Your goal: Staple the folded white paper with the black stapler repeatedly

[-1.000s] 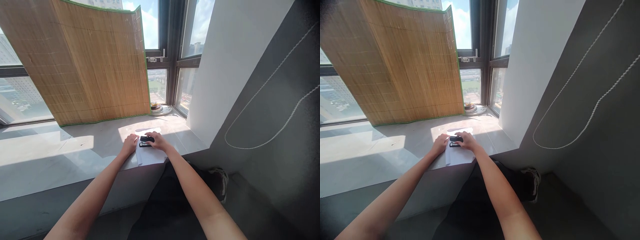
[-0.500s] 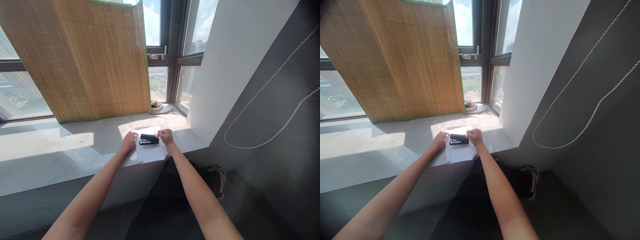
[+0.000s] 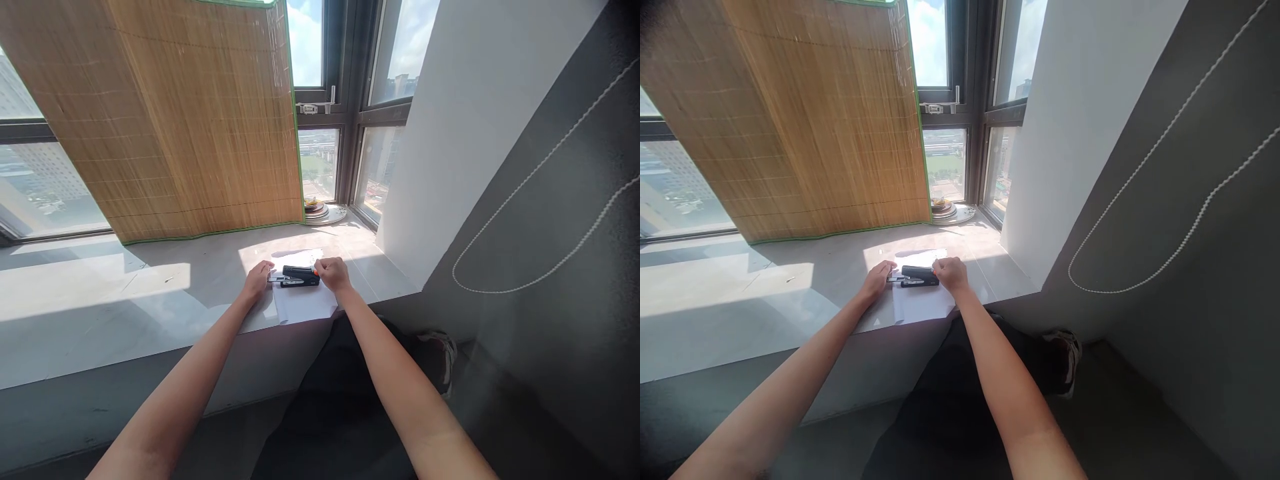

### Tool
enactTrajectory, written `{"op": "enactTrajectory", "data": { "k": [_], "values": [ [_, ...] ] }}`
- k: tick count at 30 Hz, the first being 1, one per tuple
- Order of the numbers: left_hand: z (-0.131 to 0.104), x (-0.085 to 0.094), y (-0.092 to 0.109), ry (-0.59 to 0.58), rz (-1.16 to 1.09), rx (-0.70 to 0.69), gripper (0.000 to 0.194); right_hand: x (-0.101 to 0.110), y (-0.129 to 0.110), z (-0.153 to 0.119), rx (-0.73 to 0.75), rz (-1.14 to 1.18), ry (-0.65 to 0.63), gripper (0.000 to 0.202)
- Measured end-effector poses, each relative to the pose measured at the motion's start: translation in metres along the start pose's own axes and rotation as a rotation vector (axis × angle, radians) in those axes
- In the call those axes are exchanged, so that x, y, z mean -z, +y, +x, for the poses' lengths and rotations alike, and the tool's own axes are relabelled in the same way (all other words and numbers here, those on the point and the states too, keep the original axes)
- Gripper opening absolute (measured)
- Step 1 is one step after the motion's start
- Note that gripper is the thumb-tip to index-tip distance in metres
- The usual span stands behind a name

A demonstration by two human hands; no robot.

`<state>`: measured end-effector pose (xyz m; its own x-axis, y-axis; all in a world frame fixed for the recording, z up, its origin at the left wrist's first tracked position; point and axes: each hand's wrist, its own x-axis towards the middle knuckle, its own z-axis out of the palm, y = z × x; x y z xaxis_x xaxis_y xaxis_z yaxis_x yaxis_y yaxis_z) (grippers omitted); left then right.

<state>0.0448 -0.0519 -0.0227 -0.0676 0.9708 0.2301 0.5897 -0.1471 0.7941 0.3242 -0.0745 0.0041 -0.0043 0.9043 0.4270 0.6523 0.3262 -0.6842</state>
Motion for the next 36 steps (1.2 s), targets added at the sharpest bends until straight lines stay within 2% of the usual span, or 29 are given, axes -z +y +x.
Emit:
{"op": "enactTrajectory", "data": {
  "k": [3, 6, 7, 9, 11, 14, 18, 20, 23, 26, 30, 33, 36],
  "values": [
    [-0.004, 0.002, 0.001, -0.017, -0.067, -0.01, 0.035, -0.005, 0.002, 0.001, 0.064, 0.108, 0.039, 0.05],
    [-0.01, 0.006, 0.002, -0.007, -0.218, -0.033, 0.04, -0.01, 0.005, 0.002, 0.207, 0.151, -0.128, 0.024],
    [-0.011, 0.008, 0.003, 0.018, -0.261, -0.047, 0.041, -0.011, 0.006, 0.002, 0.238, 0.132, -0.2, 0.022],
    [-0.013, 0.011, 0.003, 0.083, -0.34, -0.081, 0.042, -0.014, 0.007, 0.001, 0.246, 0.07, -0.312, 0.021],
    [-0.014, 0.013, 0.005, 0.111, -0.461, -0.105, 0.041, -0.016, 0.004, 0.0, 0.216, 0.007, -0.352, 0.015],
    [-0.014, 0.017, 0.01, 0.063, -0.748, -0.039, 0.042, -0.019, -0.008, -0.005, 0.231, -0.018, -0.243, 0.011],
    [-0.017, 0.023, 0.02, -0.095, -1.036, 0.221, 0.061, -0.022, -0.031, -0.012, 0.423, -0.057, -0.018, 0.015],
    [-0.019, 0.026, 0.022, -0.207, -1.098, 0.312, 0.074, -0.025, -0.04, -0.015, 0.556, -0.146, -0.003, 0.022],
    [-0.021, 0.031, 0.02, -0.312, -1.127, 0.369, 0.081, -0.03, -0.047, -0.018, 0.723, -0.277, -0.08, 0.039],
    [-0.02, 0.033, 0.015, -0.301, -1.123, 0.4, 0.072, -0.035, -0.048, -0.019, 0.824, -0.354, -0.146, 0.045],
    [-0.018, 0.033, 0.01, -0.291, -1.101, 0.422, 0.061, -0.038, -0.049, -0.02, 0.932, -0.428, -0.159, 0.044],
    [-0.017, 0.032, 0.007, -0.282, -1.12, 0.409, 0.06, -0.039, -0.049, -0.021, 0.987, -0.453, -0.125, 0.041],
    [-0.015, 0.032, 0.005, -0.228, -1.225, 0.472, 0.052, -0.04, -0.048, -0.021, 1.026, -0.496, -0.058, 0.038]
  ]
}}
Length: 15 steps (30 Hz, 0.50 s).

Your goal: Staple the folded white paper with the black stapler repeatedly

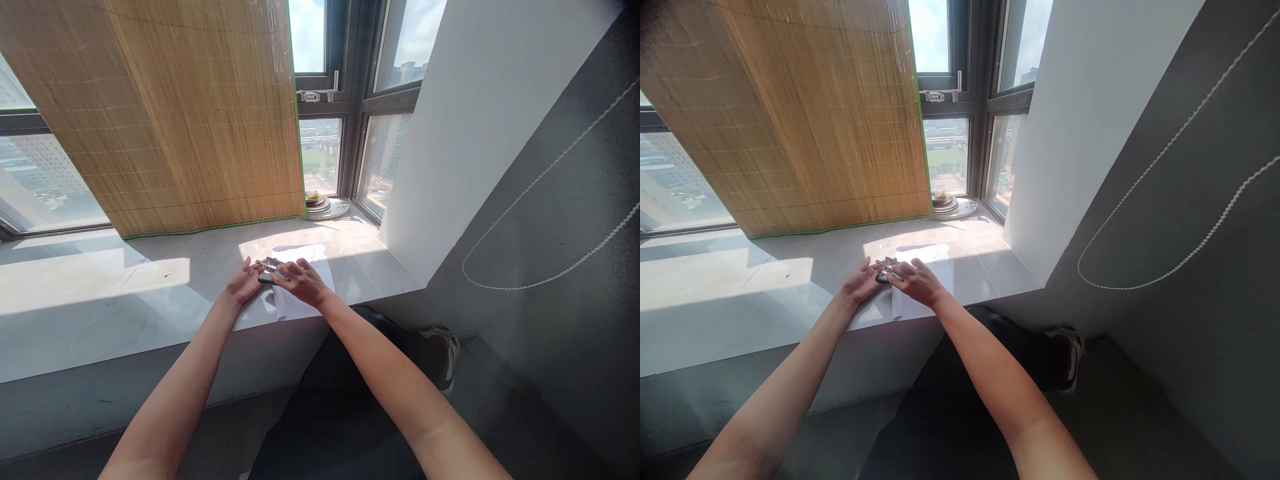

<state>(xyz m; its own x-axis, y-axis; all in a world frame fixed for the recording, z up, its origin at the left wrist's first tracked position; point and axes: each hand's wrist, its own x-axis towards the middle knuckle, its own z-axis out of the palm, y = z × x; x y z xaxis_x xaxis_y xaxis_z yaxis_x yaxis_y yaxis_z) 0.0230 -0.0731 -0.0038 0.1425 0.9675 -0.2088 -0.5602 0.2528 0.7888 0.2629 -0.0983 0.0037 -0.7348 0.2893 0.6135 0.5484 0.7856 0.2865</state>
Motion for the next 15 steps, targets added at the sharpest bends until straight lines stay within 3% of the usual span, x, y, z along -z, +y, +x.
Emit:
{"op": "enactTrajectory", "data": {
  "k": [5, 15],
  "values": [
    [0.0009, 0.0013, 0.0028, -0.016, -0.194, 0.066, 0.047, -0.0025, 0.0001, -0.0006, 0.045, -0.151, 0.075, 0.033],
    [0.0007, 0.0022, 0.0037, -0.082, -0.155, 0.079, 0.045, -0.0017, -0.0052, 0.0029, 0.074, -0.082, 0.033, 0.034]
  ]
}}
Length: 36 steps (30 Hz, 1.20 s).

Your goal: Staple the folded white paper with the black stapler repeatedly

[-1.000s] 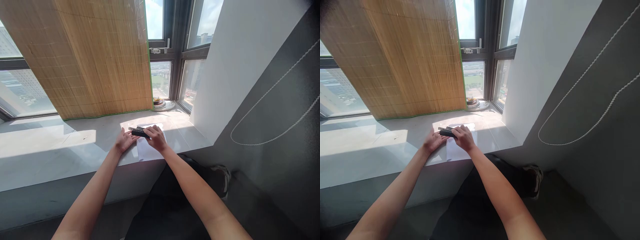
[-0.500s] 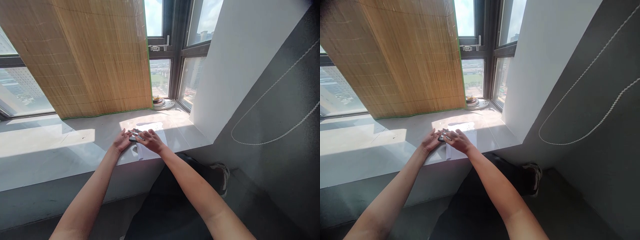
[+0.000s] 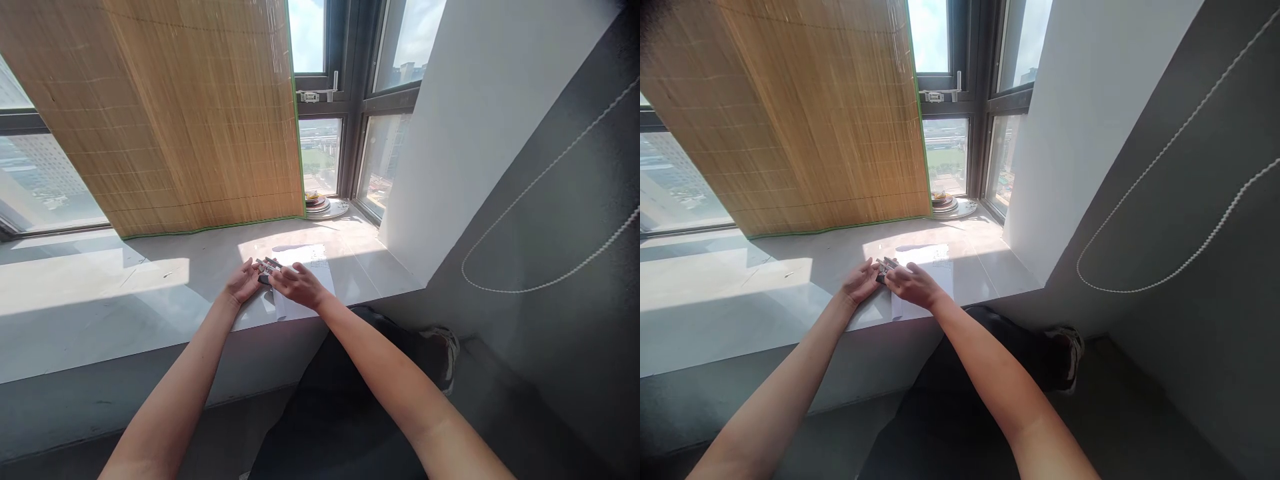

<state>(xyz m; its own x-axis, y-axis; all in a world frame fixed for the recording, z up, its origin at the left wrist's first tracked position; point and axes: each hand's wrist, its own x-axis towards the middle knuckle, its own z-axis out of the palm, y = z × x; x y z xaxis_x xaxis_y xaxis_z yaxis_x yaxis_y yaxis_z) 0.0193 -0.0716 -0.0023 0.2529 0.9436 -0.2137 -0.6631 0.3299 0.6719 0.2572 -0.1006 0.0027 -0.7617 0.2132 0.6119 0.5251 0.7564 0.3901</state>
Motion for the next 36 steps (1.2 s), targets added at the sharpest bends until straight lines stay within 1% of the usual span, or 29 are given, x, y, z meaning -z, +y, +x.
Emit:
{"op": "enactTrajectory", "data": {
  "k": [2, 5, 7, 9, 10, 12, 14, 17, 20, 21, 23, 25, 27, 28, 29, 31, 32, 34, 36],
  "values": [
    [0.0, -0.001, -0.001, 0.01, -0.004, -0.011, 0.042, -0.001, 0.0, 0.001, -0.068, 0.03, 0.012, 0.036],
    [0.001, -0.004, -0.003, 0.029, -0.026, -0.038, 0.042, 0.0, 0.005, -0.001, -0.279, 0.157, 0.065, 0.037],
    [0.002, -0.005, -0.004, 0.061, -0.032, -0.08, 0.046, 0.002, 0.013, -0.005, -0.482, 0.31, 0.148, 0.033],
    [0.003, -0.006, -0.005, 0.112, -0.023, -0.151, 0.048, 0.004, 0.025, -0.011, -0.685, 0.534, 0.234, 0.025],
    [0.004, -0.006, -0.005, 0.137, -0.013, -0.195, 0.047, 0.005, 0.032, -0.015, -0.767, 0.67, 0.257, 0.022],
    [0.005, -0.005, -0.004, 0.181, 0.011, -0.29, 0.043, 0.006, 0.043, -0.023, -0.867, 0.94, 0.238, 0.025],
    [0.006, -0.004, -0.002, 0.208, 0.045, -0.366, 0.038, 0.006, 0.051, -0.03, -0.915, 1.105, 0.167, 0.027],
    [0.006, -0.003, 0.0, 0.241, 0.096, -0.43, 0.024, 0.006, 0.056, -0.037, -0.946, 1.111, 0.046, 0.025],
    [0.006, -0.003, 0.0, 0.255, 0.127, -0.471, 0.009, 0.003, 0.056, -0.039, -0.969, 1.068, -0.019, 0.026],
    [0.006, -0.003, -0.001, 0.244, 0.142, -0.48, 0.009, 0.002, 0.056, -0.039, -0.974, 1.065, -0.028, 0.026],
    [0.004, -0.004, -0.002, 0.193, 0.182, -0.491, 0.019, 0.001, 0.056, -0.04, -0.979, 1.051, -0.045, 0.026],
    [0.002, -0.006, -0.004, 0.118, 0.217, -0.491, 0.03, 0.0, 0.057, -0.041, -0.98, 1.02, -0.083, 0.025],
    [0.0, -0.008, -0.005, 0.044, 0.238, -0.487, 0.036, 0.001, 0.056, -0.041, -0.971, 0.994, -0.112, 0.023],
    [-0.002, -0.008, -0.005, 0.014, 0.247, -0.48, 0.039, 0.003, 0.055, -0.04, -0.964, 0.982, -0.101, 0.024],
    [-0.003, -0.009, -0.005, -0.01, 0.26, -0.471, 0.041, 0.004, 0.053, -0.038, -0.956, 0.958, -0.063, 0.024],
    [-0.007, -0.01, -0.005, -0.045, 0.308, -0.438, 0.046, 0.009, 0.046, -0.031, -0.922, 0.85, 0.067, 0.025],
    [-0.009, -0.01, -0.005, -0.059, 0.341, -0.416, 0.048, 0.011, 0.041, -0.026, -0.882, 0.778, 0.133, 0.025],
    [-0.012, -0.011, -0.005, -0.09, 0.41, -0.373, 0.052, 0.014, 0.031, -0.015, -0.755, 0.652, 0.219, 0.024],
    [-0.014, -0.013, -0.007, -0.132, 0.466, -0.346, 0.055, 0.017, 0.021, -0.003, -0.602, 0.594, 0.224, 0.025]
  ]
}}
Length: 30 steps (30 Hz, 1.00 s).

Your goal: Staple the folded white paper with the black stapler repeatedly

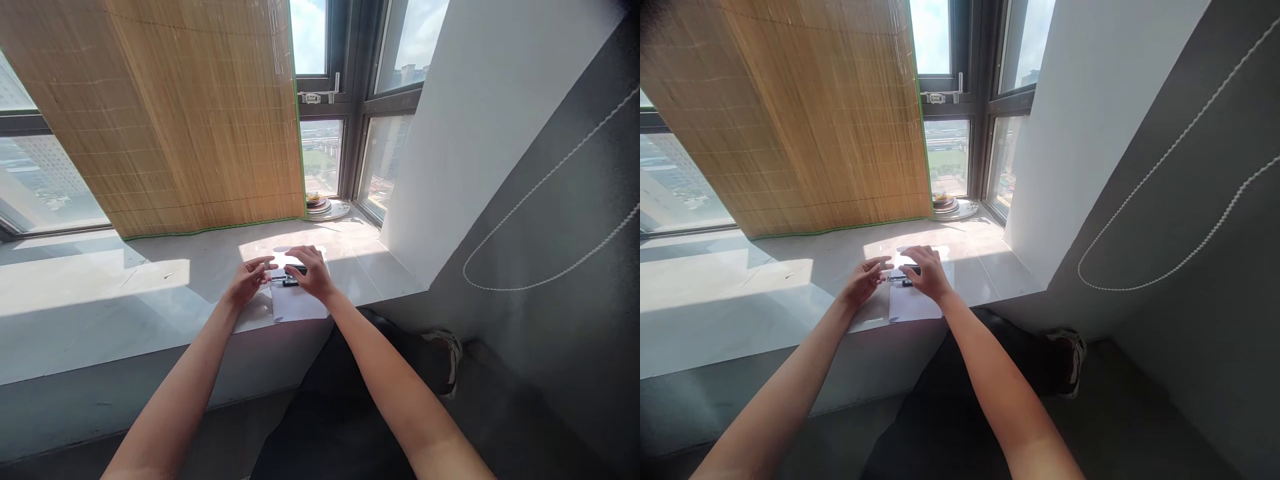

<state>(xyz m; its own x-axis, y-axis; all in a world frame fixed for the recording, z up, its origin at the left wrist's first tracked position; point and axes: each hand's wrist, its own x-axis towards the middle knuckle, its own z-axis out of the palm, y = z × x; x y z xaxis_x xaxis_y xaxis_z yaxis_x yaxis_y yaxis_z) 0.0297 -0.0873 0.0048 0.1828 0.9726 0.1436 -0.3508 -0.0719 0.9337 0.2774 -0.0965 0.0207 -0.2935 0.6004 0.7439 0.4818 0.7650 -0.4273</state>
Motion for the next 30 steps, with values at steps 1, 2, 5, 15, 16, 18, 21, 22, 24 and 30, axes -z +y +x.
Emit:
{"op": "enactTrajectory", "data": {
  "k": [1, 2, 5, 15, 16, 18, 21, 22, 24, 30],
  "values": [
    [-0.001, -0.002, 0.0, -0.034, 0.017, 0.003, 0.056, -0.003, -0.006, 0.001, 0.065, -0.015, -0.031, 0.026],
    [-0.001, -0.004, -0.001, -0.072, 0.034, 0.004, 0.058, -0.005, -0.01, 0.002, 0.119, -0.03, -0.065, 0.027],
    [-0.002, -0.01, -0.002, -0.18, 0.101, -0.002, 0.061, -0.009, -0.017, 0.003, 0.225, -0.056, -0.153, 0.024],
    [-0.004, -0.013, -0.003, -0.279, 0.203, 0.007, 0.07, -0.02, -0.018, -0.003, 0.342, -0.091, -0.159, 0.023],
    [-0.004, -0.011, -0.004, -0.274, 0.174, 0.006, 0.072, -0.02, -0.019, -0.003, 0.347, -0.085, -0.158, 0.024],
    [-0.002, -0.009, -0.004, -0.231, 0.098, -0.034, 0.076, -0.017, -0.016, -0.003, 0.312, -0.058, -0.112, 0.025],
    [0.002, -0.004, -0.002, -0.125, 0.004, -0.136, 0.07, 0.0, 0.007, 0.0, 0.079, -0.086, 0.065, 0.024],
    [0.003, -0.003, -0.002, -0.097, -0.016, -0.16, 0.066, 0.007, 0.019, 0.001, -0.047, -0.136, 0.115, 0.025],
    [0.005, -0.001, 0.0, -0.046, -0.064, -0.182, 0.06, 0.023, 0.046, 0.001, -0.35, -0.295, 0.117, 0.026],
    [0.006, 0.0, -0.002, 0.001, -0.146, -0.168, 0.053, 0.041, 0.104, -0.005, -0.91, -0.509, -0.184, 0.02]
  ]
}}
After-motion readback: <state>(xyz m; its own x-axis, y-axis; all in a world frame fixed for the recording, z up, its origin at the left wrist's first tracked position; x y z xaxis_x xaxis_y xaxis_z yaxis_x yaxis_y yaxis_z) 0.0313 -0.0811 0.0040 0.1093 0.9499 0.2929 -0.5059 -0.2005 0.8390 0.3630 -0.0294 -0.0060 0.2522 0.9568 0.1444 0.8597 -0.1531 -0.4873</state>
